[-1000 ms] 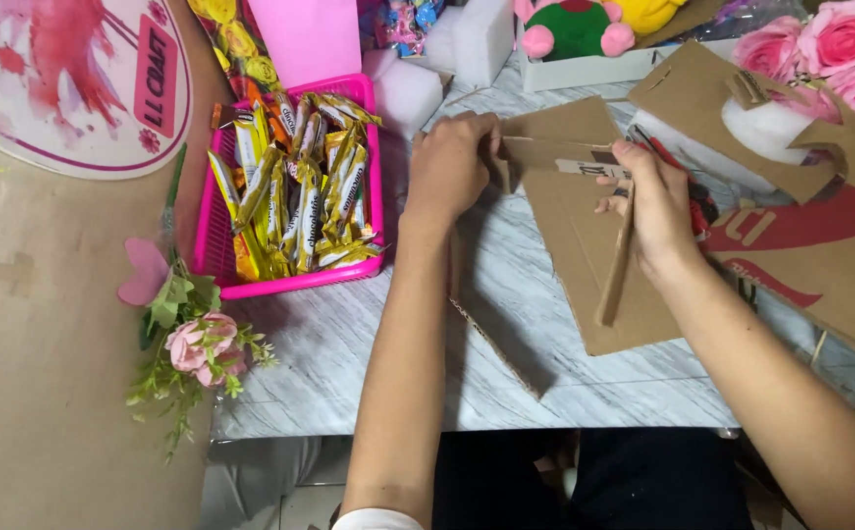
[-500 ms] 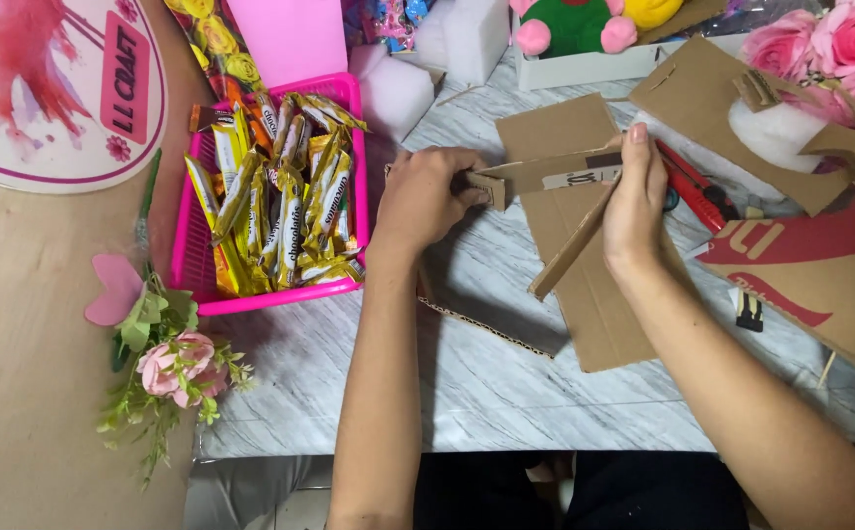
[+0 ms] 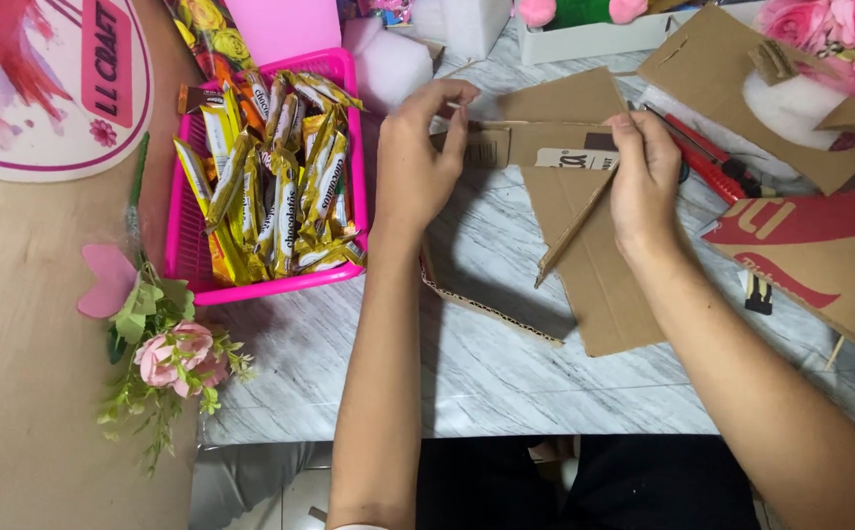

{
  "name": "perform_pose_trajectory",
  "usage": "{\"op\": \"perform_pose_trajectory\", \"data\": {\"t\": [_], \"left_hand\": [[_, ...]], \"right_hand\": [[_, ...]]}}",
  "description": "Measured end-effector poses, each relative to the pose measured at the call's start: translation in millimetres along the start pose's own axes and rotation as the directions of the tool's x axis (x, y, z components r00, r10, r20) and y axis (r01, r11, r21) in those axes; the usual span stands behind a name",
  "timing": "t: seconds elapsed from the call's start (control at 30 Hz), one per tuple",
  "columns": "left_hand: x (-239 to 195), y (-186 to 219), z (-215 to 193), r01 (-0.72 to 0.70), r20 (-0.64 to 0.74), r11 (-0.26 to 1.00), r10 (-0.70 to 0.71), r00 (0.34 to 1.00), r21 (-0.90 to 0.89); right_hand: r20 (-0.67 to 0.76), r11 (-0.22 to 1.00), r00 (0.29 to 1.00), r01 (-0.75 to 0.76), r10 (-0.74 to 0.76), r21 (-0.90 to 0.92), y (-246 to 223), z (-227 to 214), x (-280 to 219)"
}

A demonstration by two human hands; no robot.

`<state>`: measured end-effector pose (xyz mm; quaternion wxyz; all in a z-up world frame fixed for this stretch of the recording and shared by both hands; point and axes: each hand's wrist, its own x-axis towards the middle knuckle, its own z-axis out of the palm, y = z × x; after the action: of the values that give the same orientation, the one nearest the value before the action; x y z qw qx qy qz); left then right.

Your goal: Assembling a heart-shaped cardboard box by cutting and folding cardboard sheets using a utility knife and scissors.

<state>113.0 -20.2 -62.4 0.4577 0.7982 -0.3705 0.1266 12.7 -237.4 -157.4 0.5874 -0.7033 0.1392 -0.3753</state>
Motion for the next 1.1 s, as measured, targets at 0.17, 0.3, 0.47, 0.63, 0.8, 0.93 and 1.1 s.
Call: {"op": "perform_pose_trajectory", "data": {"t": [0.17, 0.3, 0.47, 0.63, 0.8, 0.93, 1.1], "left_hand": [[-17.6, 42.2, -26.4, -0.047, -0.169, 0.988, 0.022, 0.985, -0.147], [-71.3, 84.7, -41.9, 0.038, -0.172, 0.947, -0.097, 0.980, -0.320], [-136.6, 94.4, -26.0, 0.155, -0.094, 0.972, -0.173, 0.980, -0.175], [-161.2, 72.8, -1.3, 0.377, -0.087, 0.892, -0.408, 0.909, -0.249], [-154.2, 45.9, 15.4, 0.474, 0.057, 0.583, -0.590, 0.805, -0.660], [-131.8, 49.9, 14.7, 0.580, 0.171, 0.610, -0.595, 0.785, -0.541], [-128.5, 47.8, 10.1, 0.331, 0.209, 0.938, -0.345, 0.915, 0.100]], "right_hand": [[0.015, 0.999, 1.000, 0.026, -0.025, -0.036, 5.7, -2.9, 1.6], [-0.011, 0.997, 0.998, 0.060, -0.061, -0.043, 7.1, -3.3, 1.3], [-0.011, 0.993, 0.996, 0.088, -0.089, -0.075, -3.2, -3.6, 2.4], [-0.011, 0.996, 0.997, 0.076, -0.076, -0.038, -6.4, -0.9, 1.3], [-0.010, 0.998, 0.998, 0.065, -0.065, -0.024, -18.9, -0.8, 0.6], [-0.014, 0.998, 0.998, 0.064, -0.064, 0.009, -21.9, -1.8, -3.0], [-0.050, 0.990, 0.991, 0.121, -0.124, -0.072, -19.7, -5.2, 0.7]]}}
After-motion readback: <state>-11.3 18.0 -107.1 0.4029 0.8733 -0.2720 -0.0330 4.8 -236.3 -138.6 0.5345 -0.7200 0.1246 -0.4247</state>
